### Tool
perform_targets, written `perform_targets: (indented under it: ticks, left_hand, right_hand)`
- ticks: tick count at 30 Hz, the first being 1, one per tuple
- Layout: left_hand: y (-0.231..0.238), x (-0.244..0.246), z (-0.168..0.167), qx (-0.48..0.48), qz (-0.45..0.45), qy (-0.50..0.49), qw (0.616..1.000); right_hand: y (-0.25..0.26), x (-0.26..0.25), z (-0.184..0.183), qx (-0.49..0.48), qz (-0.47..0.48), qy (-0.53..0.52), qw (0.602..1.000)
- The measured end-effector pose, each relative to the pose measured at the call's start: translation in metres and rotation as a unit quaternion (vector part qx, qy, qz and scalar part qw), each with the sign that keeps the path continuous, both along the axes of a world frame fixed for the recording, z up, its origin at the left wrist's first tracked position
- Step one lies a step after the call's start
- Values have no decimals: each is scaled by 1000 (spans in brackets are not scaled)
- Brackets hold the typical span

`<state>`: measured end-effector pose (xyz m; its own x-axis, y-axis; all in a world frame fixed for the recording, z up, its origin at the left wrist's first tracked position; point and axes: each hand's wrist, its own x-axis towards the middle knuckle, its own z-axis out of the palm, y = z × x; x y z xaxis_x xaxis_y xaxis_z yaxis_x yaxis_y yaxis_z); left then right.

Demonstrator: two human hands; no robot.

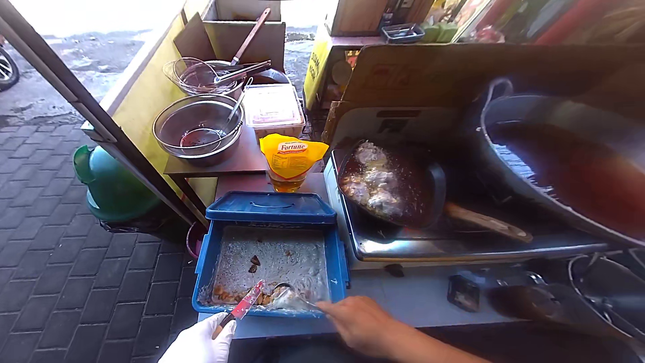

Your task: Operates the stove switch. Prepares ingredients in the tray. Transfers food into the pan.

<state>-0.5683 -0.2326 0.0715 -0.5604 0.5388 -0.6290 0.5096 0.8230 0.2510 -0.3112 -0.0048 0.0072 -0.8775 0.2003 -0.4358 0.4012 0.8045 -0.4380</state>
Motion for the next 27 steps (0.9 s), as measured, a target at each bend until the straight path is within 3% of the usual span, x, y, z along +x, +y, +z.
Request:
perform_targets:
  ticks: [2,4,6,8,10,15,22,24,27]
  left_hand:
    - [5,-2,-1,0,0,-1,1000]
    - [7,-4,-3,7,-5,0,1000]
    - [8,-7,-4,18,-7,2,1000]
    - [9,-9,-4,31,-5,0,1000]
    - [10,-11,-6,33,-2,-5,999]
    - [12,-18,-11,22,-11,-24,999]
    - [10,-35,-15,32,-18,-31,999]
    - [10,-39,-19,31,-20,-32,999]
    - [12,-44,-22,32,-32,-41,998]
  right_hand:
    - [12,-6,1,-2,45,46,998]
    - [29,-9,5,-102,4,34,994]
    - [36,-3,4,-249,-122,-10,961]
    - [28,10,0,-350,-270,-41,896]
    - [20,23,-2,-374,-333,-54,864]
    - [15,43,15,-406,-386,-81,824]
    - [58,56,43,-507,-393,-87,762]
    - [57,45,38,-476,-402,-54,781]
    - [43,25,22,-335,-379,-22,862]
